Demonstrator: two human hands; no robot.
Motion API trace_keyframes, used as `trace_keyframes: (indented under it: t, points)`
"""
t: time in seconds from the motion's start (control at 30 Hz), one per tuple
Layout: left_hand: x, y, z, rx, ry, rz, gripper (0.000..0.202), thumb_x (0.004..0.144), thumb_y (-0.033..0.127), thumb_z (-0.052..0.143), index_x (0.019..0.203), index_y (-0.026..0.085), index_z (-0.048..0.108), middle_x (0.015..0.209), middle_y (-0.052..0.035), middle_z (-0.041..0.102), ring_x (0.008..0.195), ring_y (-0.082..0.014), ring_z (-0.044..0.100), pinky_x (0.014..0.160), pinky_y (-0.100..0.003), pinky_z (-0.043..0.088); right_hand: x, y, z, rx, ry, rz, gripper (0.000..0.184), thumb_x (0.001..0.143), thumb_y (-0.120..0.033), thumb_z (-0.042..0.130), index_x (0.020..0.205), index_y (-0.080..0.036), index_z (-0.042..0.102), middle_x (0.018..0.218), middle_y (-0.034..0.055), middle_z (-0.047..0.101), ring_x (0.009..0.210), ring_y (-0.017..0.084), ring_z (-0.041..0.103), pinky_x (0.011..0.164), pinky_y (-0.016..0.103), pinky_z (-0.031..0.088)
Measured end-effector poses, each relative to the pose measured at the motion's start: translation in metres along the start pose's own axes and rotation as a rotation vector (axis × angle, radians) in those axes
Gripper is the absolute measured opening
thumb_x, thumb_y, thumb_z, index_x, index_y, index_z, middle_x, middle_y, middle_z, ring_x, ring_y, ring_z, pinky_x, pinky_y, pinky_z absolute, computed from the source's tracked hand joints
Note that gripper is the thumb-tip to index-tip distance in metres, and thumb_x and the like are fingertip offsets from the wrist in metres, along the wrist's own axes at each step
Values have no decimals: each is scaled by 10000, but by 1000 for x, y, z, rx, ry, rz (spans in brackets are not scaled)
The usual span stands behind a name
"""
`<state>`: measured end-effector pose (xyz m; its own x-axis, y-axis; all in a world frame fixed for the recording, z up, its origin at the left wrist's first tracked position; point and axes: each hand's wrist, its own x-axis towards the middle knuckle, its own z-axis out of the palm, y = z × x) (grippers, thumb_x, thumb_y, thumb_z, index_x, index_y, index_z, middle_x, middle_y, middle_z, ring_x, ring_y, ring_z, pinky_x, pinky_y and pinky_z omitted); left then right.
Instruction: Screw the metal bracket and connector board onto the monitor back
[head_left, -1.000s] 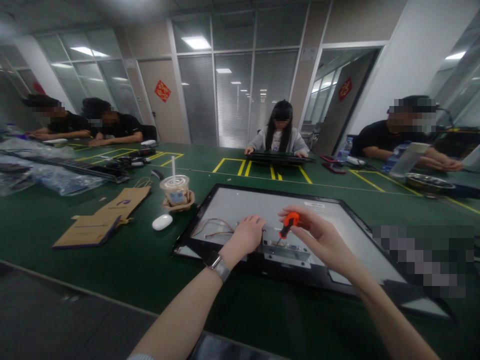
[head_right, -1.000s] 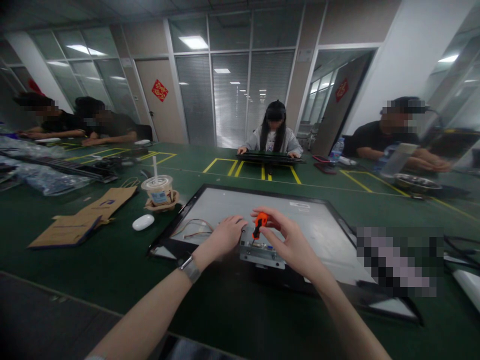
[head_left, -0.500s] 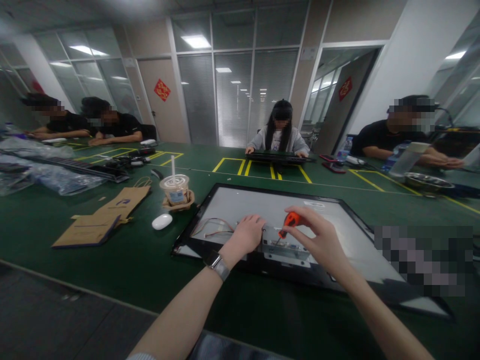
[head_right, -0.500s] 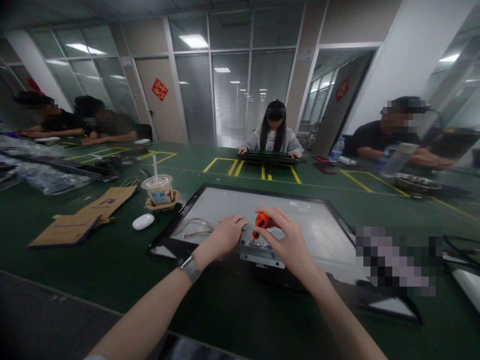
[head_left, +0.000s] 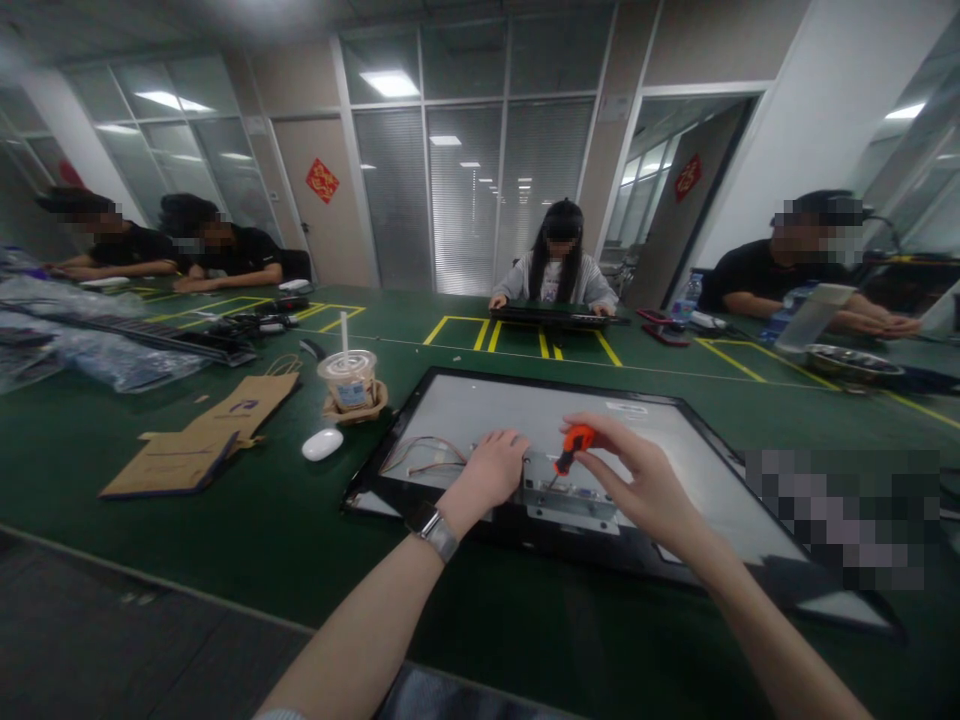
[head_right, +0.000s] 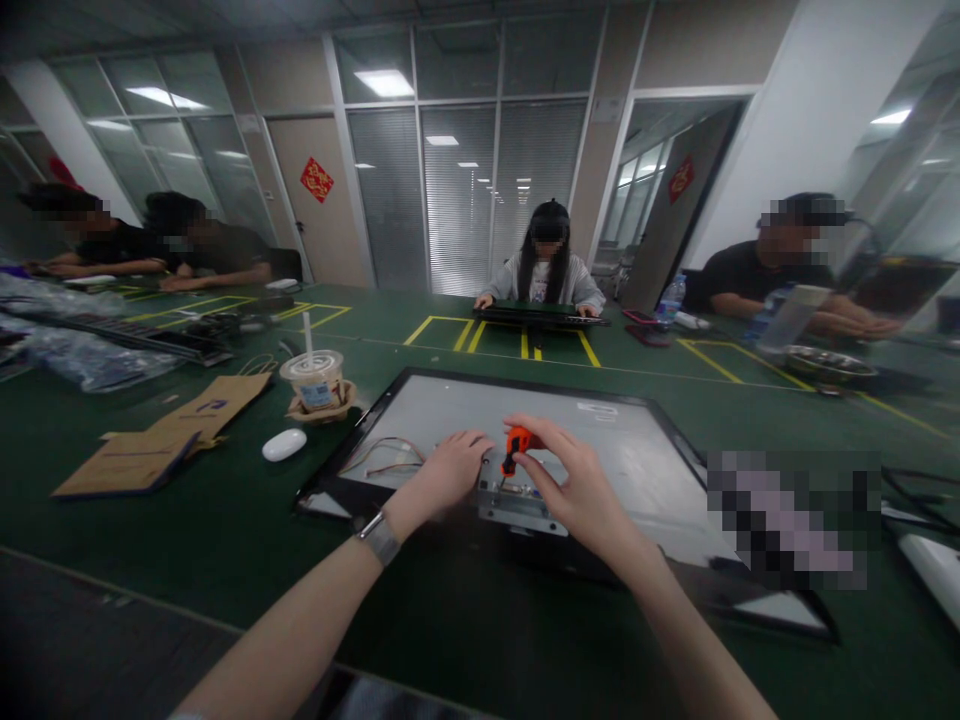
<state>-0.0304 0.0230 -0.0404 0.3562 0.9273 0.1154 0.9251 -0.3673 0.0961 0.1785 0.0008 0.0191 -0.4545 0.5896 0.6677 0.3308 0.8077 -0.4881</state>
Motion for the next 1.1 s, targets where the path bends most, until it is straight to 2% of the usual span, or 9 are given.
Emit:
trace_keyframes:
  t: [0.13, 0.33, 0.43, 0.57, 0.63, 0.77, 0.87, 1.0, 1.1]
  points:
    - [0, -1, 0, 9, -1, 8, 325, 947, 107, 435, 1232, 167, 581, 1287, -131, 602, 1172, -243, 591, 1036, -377, 457, -1, -1, 0, 45, -40, 32, 340, 963, -169, 515, 1290, -227, 590, 1202, 113, 745, 1001, 229, 749, 884, 379, 612]
    - [-1, -1, 3, 7, 23, 10, 301, 966, 131, 428, 1217, 167, 590, 1282, -121, 603, 1158, -248, 592, 1028, -374, 457, 5, 1, 2, -110, 129, -6, 205, 905, -268, 677, 1101, -208, 692, 906, 75, 723, 749, 218, 707, 734, 370, 602]
    - [-1, 0, 1, 2, 14, 7, 309, 965, 125, 432, 1230, 158, 586, 1295, -127, 598, 1168, -253, 588, 1033, -379, 451, 6, 0, 0, -121, 156, 1, 185, 914, -298, 664, 1067, -205, 710, 902, 83, 718, 793, 237, 703, 760, 393, 592]
    - [-2, 0, -1, -8, 24, 14, 331, 968, 107, 415, 1248, 163, 582, 1300, -128, 597, 1181, -251, 583, 1038, -382, 450, 4, -3, -4, 125, 59, 103, 266, 987, -296, 535, 1192, -229, 691, 1094, 110, 757, 1011, 264, 729, 882, 433, 592]
    - [-2, 0, -1, -10, 20, 6, 332, 972, 111, 412, 1250, 172, 583, 1294, -123, 600, 1171, -248, 588, 1033, -383, 455, 3, -4, -5, 266, 29, 155, 284, 980, -325, 561, 1215, -235, 693, 1094, 106, 769, 1014, 268, 740, 878, 434, 605]
    - [-1, 0, -1, -9, 5, 3, 327, 971, 111, 412, 1238, 167, 591, 1303, -124, 598, 1173, -249, 587, 1032, -387, 460, 4, -3, -1, 304, 95, 173, 207, 858, -381, 743, 991, -225, 775, 931, 78, 746, 849, 242, 730, 768, 385, 626]
    - [-1, 0, 1, -7, 9, 5, 322, 969, 107, 416, 1231, 160, 596, 1301, -128, 600, 1180, -249, 582, 1042, -387, 456, 5, -2, 2, 254, 161, 169, 210, 848, -420, 745, 905, -219, 775, 864, 66, 705, 798, 231, 704, 720, 366, 620]
    - [-1, -1, 2, -8, 24, 14, 334, 953, 90, 433, 1242, 157, 587, 1301, -132, 599, 1193, -247, 578, 1050, -384, 447, 3, 0, 1, 161, 153, 155, 287, 968, -429, 570, 1052, -228, 757, 1028, 97, 739, 962, 259, 713, 845, 409, 602]
    - [-2, 0, 1, -10, 29, 16, 325, 958, 101, 435, 1239, 158, 588, 1290, -128, 605, 1171, -248, 589, 1041, -385, 454, 1, 2, -1, 221, 82, 175, 309, 989, -414, 541, 1162, -224, 712, 1090, 100, 756, 1015, 265, 722, 899, 426, 596]
